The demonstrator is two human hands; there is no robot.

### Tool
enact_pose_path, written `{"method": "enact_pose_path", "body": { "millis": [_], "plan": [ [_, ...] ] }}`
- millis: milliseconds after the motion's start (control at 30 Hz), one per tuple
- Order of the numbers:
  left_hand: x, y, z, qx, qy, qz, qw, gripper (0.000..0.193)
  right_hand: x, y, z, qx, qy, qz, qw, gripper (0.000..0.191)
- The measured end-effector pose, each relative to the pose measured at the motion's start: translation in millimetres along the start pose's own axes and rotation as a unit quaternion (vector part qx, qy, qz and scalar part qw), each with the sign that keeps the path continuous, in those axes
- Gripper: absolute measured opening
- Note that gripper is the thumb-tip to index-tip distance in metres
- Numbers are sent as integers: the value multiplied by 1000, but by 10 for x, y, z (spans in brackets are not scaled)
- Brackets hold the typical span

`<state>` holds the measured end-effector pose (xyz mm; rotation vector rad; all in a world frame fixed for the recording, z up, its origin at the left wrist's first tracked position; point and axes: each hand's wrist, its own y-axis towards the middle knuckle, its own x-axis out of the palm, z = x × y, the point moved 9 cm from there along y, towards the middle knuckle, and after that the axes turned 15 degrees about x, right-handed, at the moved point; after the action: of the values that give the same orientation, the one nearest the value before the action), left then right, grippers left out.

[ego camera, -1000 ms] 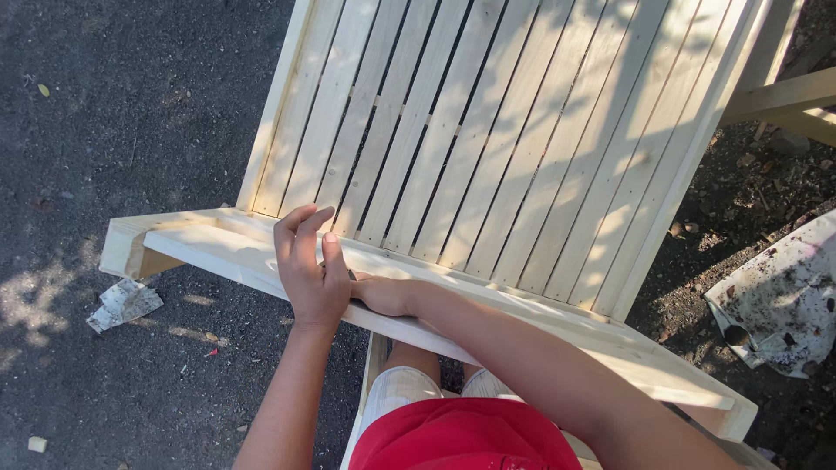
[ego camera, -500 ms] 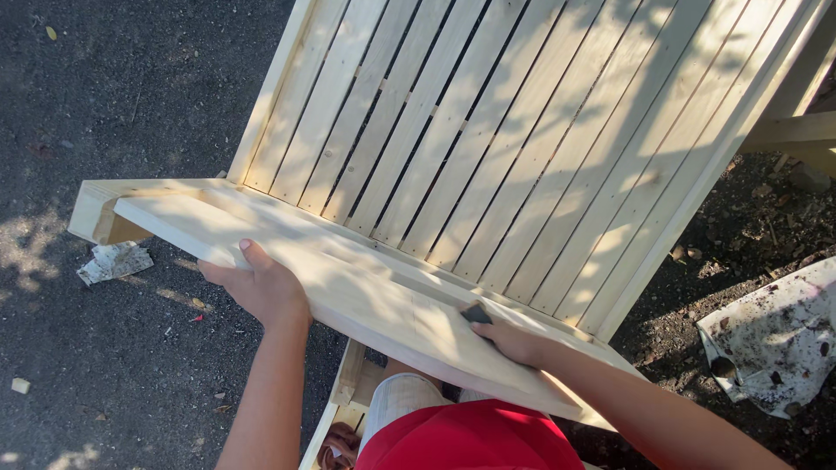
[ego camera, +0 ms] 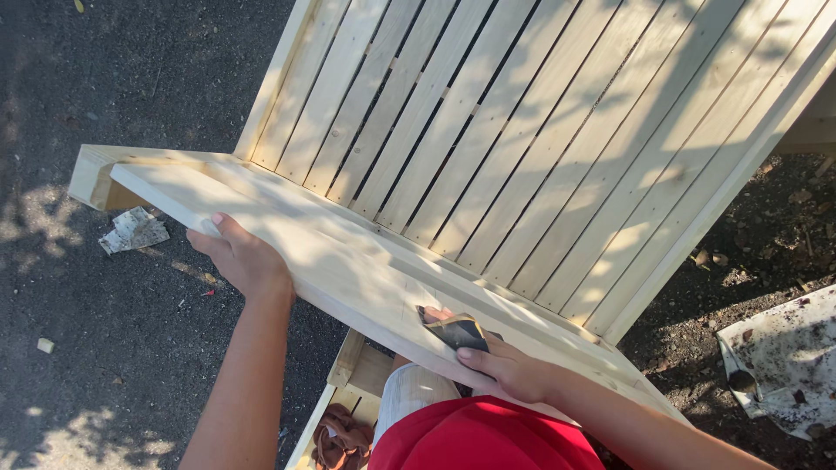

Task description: The person sands unfinished wooden bench frames outdoors, rubbing sandpaper along the slatted seat surfaces and the edges of the armrests and frame rails. They move between benches, steadying the frame with one hand while sanding with the other, working across the slats and ends of the furniture.

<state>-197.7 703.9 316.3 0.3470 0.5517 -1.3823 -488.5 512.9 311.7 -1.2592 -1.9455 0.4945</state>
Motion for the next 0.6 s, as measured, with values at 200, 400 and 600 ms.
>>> {"method": "enact_pose_path", "body": {
  "millis": [200, 400, 600],
  "plan": [
    [4, 30, -53, -7, 46, -3, 999, 77, 70, 846, -433, 19, -23, 26, 999, 71],
    [-2, 22, 68, 12, 3, 3, 1000, 72, 235, 1421, -1033, 13, -67, 32, 997, 67],
    [1, 3, 51, -7, 41, -4, 999, 74, 95, -350, -472, -28, 6, -31, 999, 64]
  ]
}}
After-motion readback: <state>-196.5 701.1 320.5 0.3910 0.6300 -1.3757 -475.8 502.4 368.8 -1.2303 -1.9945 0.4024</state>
